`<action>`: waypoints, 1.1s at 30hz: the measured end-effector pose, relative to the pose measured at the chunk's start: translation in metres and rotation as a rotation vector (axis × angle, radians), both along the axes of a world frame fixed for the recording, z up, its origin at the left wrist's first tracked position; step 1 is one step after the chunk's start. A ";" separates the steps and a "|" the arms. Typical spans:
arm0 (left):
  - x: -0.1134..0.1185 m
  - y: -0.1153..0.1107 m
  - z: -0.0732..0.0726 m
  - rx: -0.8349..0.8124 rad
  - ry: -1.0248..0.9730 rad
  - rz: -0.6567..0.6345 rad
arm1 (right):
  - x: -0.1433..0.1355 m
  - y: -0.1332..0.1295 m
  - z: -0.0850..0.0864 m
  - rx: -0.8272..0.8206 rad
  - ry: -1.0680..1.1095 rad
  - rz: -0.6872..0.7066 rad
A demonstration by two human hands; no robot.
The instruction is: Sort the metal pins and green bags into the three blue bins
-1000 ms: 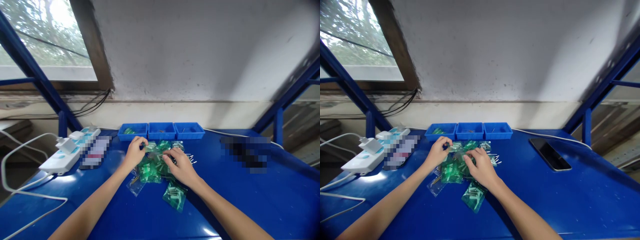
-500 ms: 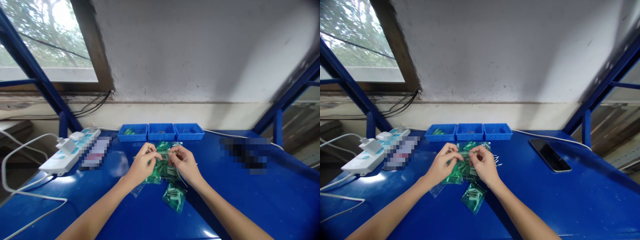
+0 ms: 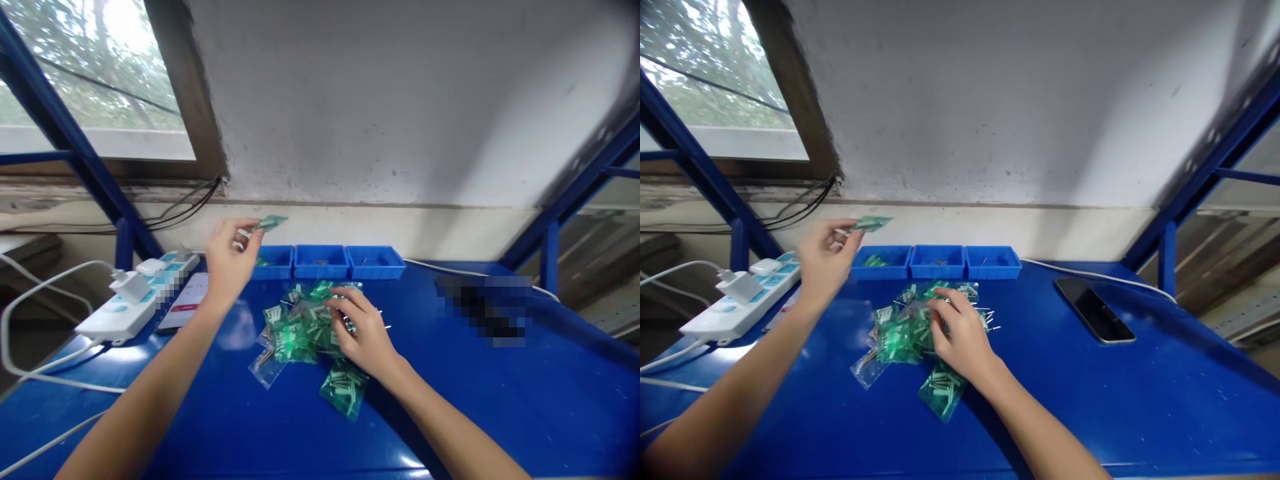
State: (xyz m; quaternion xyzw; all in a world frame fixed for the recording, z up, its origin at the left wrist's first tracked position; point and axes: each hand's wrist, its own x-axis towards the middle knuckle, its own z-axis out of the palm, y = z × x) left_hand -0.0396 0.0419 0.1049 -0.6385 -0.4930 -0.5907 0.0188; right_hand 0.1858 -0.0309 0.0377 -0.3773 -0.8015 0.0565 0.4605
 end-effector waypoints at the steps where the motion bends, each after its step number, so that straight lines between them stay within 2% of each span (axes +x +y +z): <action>1: -0.005 0.007 -0.001 -0.037 0.132 0.047 | 0.000 0.001 0.000 -0.009 0.001 -0.021; 2: -0.010 0.012 -0.006 -0.106 0.249 0.071 | 0.001 0.002 0.000 -0.021 -0.007 -0.035; 4: -0.017 0.013 -0.027 -0.289 0.401 0.072 | 0.002 0.004 -0.001 -0.047 -0.039 -0.046; 6: -0.024 0.005 -0.053 -0.520 0.516 -0.029 | 0.003 0.006 -0.003 -0.069 -0.077 -0.051; 8: -0.032 -0.007 -0.075 -0.719 0.629 -0.183 | 0.004 0.007 -0.004 -0.091 -0.112 -0.054; 11: -0.041 -0.021 -0.090 -0.804 0.660 -0.274 | 0.003 0.007 -0.006 -0.129 -0.142 -0.038; 15: -0.037 -0.024 -0.091 -0.797 0.491 -0.236 | -0.002 0.005 -0.009 -0.177 -0.165 -0.005; 17: -0.028 -0.026 -0.088 -0.735 0.346 -0.217 | -0.004 0.004 -0.008 -0.200 -0.176 -0.010; 20: -0.009 -0.037 -0.080 -0.501 0.193 -0.226 | -0.007 0.000 -0.003 -0.254 -0.165 -0.025; 22: 0.005 -0.050 -0.073 -0.291 0.204 -0.310 | -0.011 -0.004 0.001 -0.340 -0.090 -0.006; 24: 0.018 -0.063 -0.070 -0.100 0.261 -0.421 | -0.016 -0.008 0.003 -0.487 0.050 0.048; 26: 0.028 -0.073 -0.071 0.001 0.300 -0.491 | -0.022 -0.009 0.002 -0.661 0.245 0.130; 28: 0.035 -0.077 -0.075 0.006 0.309 -0.501 | -0.027 -0.009 -0.001 -0.786 0.450 0.212; 30: 0.036 -0.078 -0.079 -0.041 0.305 -0.476 | -0.029 -0.007 -0.005 -0.811 0.603 0.245; 33: 0.034 -0.075 -0.078 -0.204 0.257 -0.449 | -0.026 -0.004 -0.008 -0.646 0.597 0.147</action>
